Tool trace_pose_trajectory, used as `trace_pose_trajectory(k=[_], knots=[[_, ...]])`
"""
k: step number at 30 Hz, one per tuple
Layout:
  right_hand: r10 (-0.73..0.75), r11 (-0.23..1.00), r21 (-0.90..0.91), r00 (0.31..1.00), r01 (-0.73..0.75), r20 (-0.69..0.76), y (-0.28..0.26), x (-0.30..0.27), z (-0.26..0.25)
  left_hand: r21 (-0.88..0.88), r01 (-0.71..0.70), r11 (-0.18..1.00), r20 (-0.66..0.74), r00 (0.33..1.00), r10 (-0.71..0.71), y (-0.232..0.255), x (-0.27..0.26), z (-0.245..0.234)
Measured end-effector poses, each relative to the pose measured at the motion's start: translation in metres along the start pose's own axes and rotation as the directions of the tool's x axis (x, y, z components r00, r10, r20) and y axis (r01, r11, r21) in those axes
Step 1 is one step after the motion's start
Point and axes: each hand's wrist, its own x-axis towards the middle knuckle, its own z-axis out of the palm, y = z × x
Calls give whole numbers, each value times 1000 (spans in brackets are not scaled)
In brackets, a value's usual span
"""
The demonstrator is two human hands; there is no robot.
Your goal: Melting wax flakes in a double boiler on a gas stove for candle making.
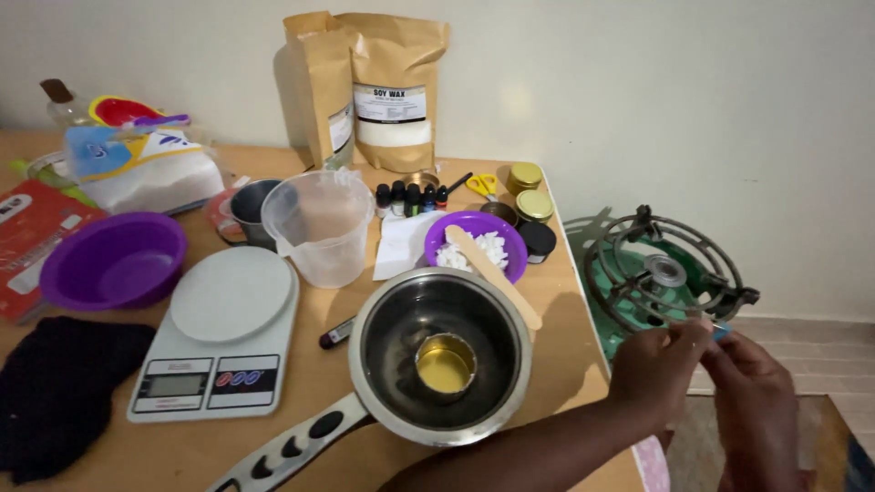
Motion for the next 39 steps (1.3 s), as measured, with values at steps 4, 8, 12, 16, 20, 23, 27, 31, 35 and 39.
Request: trace_pose_trajectory(k=[4,8,12,16,20,23,27,31,35,39], knots=[[53,995,-82,998,-50,39,17,24,3,-6,-106,994,-20,994,106,1,42,12],[89,996,22,994,-90,63,37,38,5,-42,-11,999,-54,999,8,-17,73,30],[136,981,121,984,-150,115,67,54,5,-67,59,996,-64,996,-63,-30,93,40],[33,955,289,992,-67,121,154,91,11,-55,70,996,-158,984,-78,-38,120,39],[190,935,-341,951,-99,246,213,119,10,-186,17,982,-278,958,-69,-58,144,42],[238,761,-643,959,-84,157,229,132,24,-333,61,941,-307,936,-170,-61,148,42],[-351,610,-683,910,402,222,300,172,33,-318,-10,948,-381,917,-118,-59,166,45],[-386,370,-850,894,375,226,355,202,41,-396,21,918,-450,867,-214,-59,183,60],[-205,369,-897,963,242,175,370,220,50,-366,-14,930,-526,828,-194,-74,213,79],[40,344,-922,978,177,202,282,202,63,-507,20,861,-454,844,-287,-52,202,61]])
